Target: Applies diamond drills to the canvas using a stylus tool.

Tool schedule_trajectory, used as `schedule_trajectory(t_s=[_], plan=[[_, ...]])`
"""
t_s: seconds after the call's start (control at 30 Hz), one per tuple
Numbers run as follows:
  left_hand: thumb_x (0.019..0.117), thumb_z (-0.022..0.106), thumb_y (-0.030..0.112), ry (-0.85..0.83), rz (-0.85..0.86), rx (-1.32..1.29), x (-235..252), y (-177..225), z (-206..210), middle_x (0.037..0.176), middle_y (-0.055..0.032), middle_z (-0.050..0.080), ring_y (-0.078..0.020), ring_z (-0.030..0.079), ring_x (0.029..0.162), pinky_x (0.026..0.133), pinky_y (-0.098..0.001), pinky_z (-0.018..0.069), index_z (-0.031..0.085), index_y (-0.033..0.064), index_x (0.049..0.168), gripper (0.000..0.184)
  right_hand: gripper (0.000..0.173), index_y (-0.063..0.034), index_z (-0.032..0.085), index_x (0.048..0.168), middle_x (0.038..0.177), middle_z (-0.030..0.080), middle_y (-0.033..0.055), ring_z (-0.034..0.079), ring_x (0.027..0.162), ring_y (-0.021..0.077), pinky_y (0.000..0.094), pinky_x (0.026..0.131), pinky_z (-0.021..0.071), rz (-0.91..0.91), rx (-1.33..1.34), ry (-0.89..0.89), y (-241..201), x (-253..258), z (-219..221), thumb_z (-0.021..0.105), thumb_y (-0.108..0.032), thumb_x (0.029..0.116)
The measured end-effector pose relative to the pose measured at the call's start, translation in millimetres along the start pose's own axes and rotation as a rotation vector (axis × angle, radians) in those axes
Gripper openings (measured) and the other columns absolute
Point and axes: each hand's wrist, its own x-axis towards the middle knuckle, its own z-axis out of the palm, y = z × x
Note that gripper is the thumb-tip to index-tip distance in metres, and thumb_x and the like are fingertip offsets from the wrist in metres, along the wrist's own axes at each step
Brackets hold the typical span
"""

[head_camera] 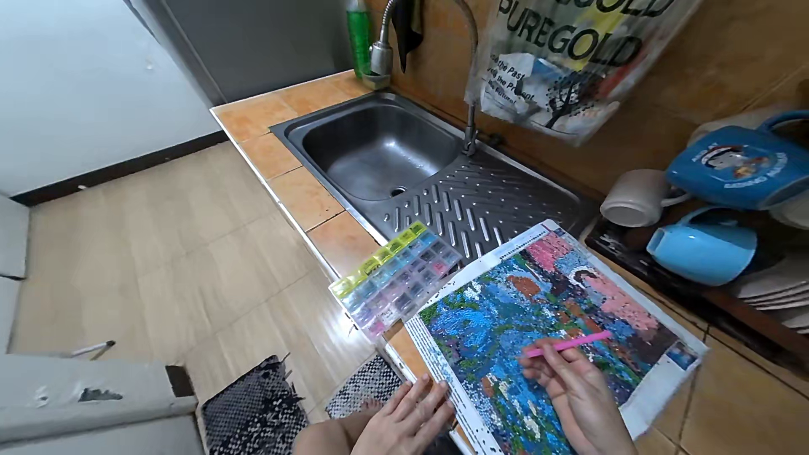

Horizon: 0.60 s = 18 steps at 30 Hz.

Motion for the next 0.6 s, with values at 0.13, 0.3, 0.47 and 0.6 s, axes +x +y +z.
schedule_trajectory(t_s=[0.13, 0.3, 0.47, 0.6], plan=[[0.0913, 0.058, -0.005, -0.023, -0.006, -0.02, 0.4, -2.5, -0.3, 0.146, -0.0085, 0.06, -0.0308, 0.054, 0.138, 0.113, -0.0453, 0.0441, 0.064, 0.013, 0.136, 0.049, 0.017, -0.0021, 0.057, 0.101, 0.084, 0.074, 0.0047, 0.073, 0.07, 0.0136, 0.0257, 0.066, 0.0621, -0.024, -0.018, 0.007, -0.5, 1.2, 1.2, 0.041, 0.001, 0.1039], [0.09, 0.059, -0.005, 0.0, -0.028, -0.017, 0.2, -3.7, 2.4, 0.144, -0.0053, 0.062, -0.0278, 0.055, 0.137, 0.111, -0.046, 0.0448, 0.065, 0.0177, 0.134, 0.05, 0.016, -0.0021, 0.058, 0.101, 0.085, 0.074, 0.0047, 0.073, 0.07, 0.0129, 0.0251, 0.067, 0.0619, -0.032, -0.011, 0.0, -0.7, 2.3, 2.1, 0.042, 0.001, 0.1036], [0.0884, 0.06, -0.006, -0.011, -0.04, -0.012, 0.6, -3.7, 1.7, 0.144, -0.0037, 0.062, -0.0267, 0.055, 0.137, 0.111, -0.0464, 0.0452, 0.065, 0.0195, 0.133, 0.052, 0.016, -0.0025, 0.058, 0.101, 0.085, 0.074, 0.0043, 0.073, 0.071, 0.013, 0.0255, 0.066, 0.0621, -0.06, -0.03, -0.019, 3.0, 2.1, 1.2, 0.042, 0.001, 0.1025], [0.0874, 0.06, -0.007, -0.005, -0.043, -0.023, 0.7, -4.5, 2.2, 0.144, -0.004, 0.062, -0.027, 0.056, 0.137, 0.11, -0.0469, 0.0458, 0.066, 0.0196, 0.132, 0.052, 0.015, -0.002, 0.059, 0.101, 0.084, 0.074, 0.0036, 0.073, 0.07, 0.0126, 0.0254, 0.066, 0.062, -0.079, -0.055, -0.021, 5.9, 1.6, 5.8, 0.044, 0.002, 0.1014]])
